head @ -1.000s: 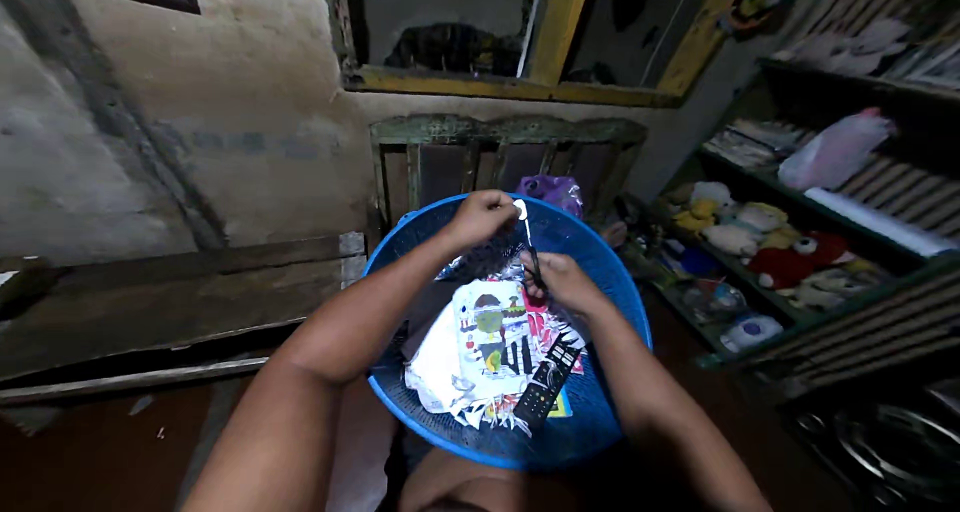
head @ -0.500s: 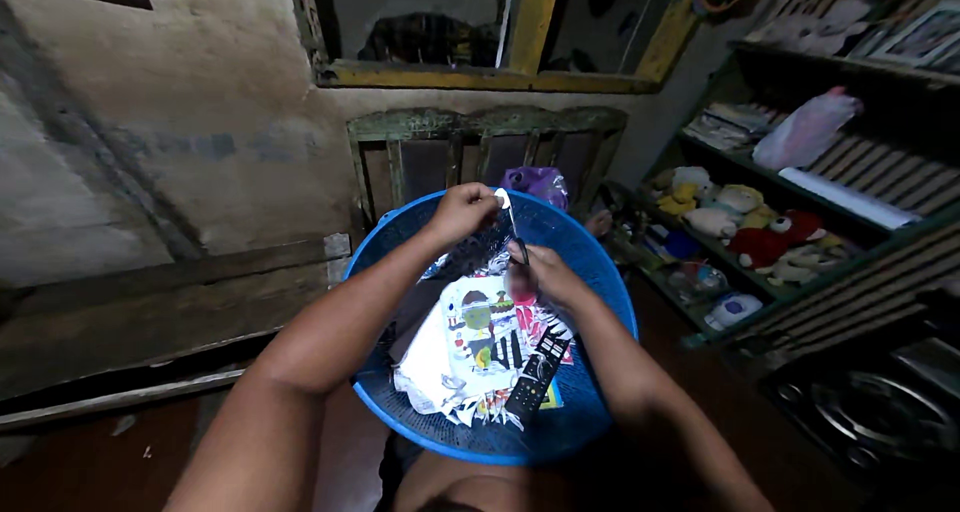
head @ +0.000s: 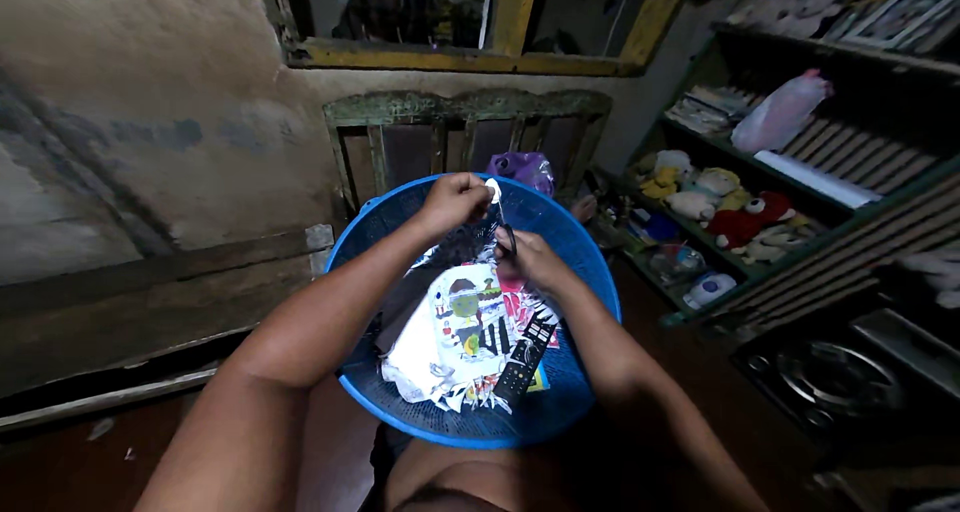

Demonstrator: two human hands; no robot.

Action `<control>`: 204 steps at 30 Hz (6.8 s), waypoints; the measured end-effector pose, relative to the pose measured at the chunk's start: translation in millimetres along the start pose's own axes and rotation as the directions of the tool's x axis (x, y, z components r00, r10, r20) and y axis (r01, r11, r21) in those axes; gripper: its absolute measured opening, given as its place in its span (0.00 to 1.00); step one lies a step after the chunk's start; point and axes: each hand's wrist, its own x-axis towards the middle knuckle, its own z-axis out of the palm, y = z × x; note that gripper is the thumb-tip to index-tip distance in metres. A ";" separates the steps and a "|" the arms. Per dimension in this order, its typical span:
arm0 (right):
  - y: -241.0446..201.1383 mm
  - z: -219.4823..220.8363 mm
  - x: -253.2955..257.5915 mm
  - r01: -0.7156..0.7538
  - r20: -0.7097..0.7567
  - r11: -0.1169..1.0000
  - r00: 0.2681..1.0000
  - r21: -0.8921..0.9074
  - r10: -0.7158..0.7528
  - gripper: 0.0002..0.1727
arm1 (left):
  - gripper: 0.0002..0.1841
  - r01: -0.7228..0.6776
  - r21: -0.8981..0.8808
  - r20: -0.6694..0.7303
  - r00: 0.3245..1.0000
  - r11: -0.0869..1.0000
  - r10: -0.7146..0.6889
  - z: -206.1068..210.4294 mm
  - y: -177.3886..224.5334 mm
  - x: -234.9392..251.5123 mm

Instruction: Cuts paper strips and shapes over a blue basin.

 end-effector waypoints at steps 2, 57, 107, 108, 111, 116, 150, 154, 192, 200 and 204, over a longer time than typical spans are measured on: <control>1.0 -0.3 -0.2 0.006 0.002 1.000 1.000 0.006 -0.006 0.31 | 0.11 -0.004 -0.005 0.025 1.000 1.000 0.004 2.4 -0.9 0.2; 3.4 -6.9 -3.2 0.043 0.111 0.996 0.993 0.075 -0.051 0.25 | 0.10 0.020 0.178 0.331 0.940 0.984 -0.079 -31.7 13.0 1.4; 6.0 -6.8 -3.0 0.042 0.053 0.998 0.998 0.036 -0.044 0.25 | 0.10 0.047 0.114 0.201 0.977 0.992 -0.069 -26.8 16.1 5.2; 7.5 -7.2 -2.2 0.035 0.063 0.999 0.997 0.038 -0.037 0.27 | 0.11 0.050 0.095 0.168 0.983 0.994 -0.066 -25.2 15.4 5.5; 10.0 -6.0 -0.9 0.028 0.083 0.998 0.996 0.061 -0.033 0.32 | 0.11 0.063 0.028 0.082 0.994 0.998 -0.065 -19.7 12.0 7.8; 10.3 -1.9 0.6 0.053 0.089 0.996 0.994 0.075 -0.059 0.34 | 0.11 0.081 -0.035 0.035 0.996 0.996 -0.080 -8.9 8.0 7.0; 8.6 4.1 3.5 0.032 -0.020 0.997 0.999 0.076 -0.030 0.34 | 0.12 0.098 0.045 -0.057 0.994 0.994 -0.095 7.6 2.7 0.8; 8.0 4.2 2.6 0.022 -0.052 0.998 0.998 0.067 -0.018 0.33 | 0.13 0.111 0.007 -0.029 0.993 0.994 -0.111 12.2 3.0 -1.1; -2.9 -13.2 -9.7 -0.086 0.024 0.995 0.996 0.044 0.085 0.29 | 0.09 0.030 0.292 0.029 0.999 0.956 -0.041 -17.6 -0.9 10.1; -0.5 -25.3 -1.0 -0.033 -0.092 0.994 0.995 0.106 0.043 0.33 | 0.11 -0.138 0.638 0.213 0.977 0.758 -0.002 -16.2 -12.9 9.0; -1.7 -25.1 -2.0 0.014 -0.140 0.991 0.990 0.131 0.004 0.33 | 0.09 -0.235 0.650 0.360 0.933 0.723 -0.021 -3.5 -18.7 5.3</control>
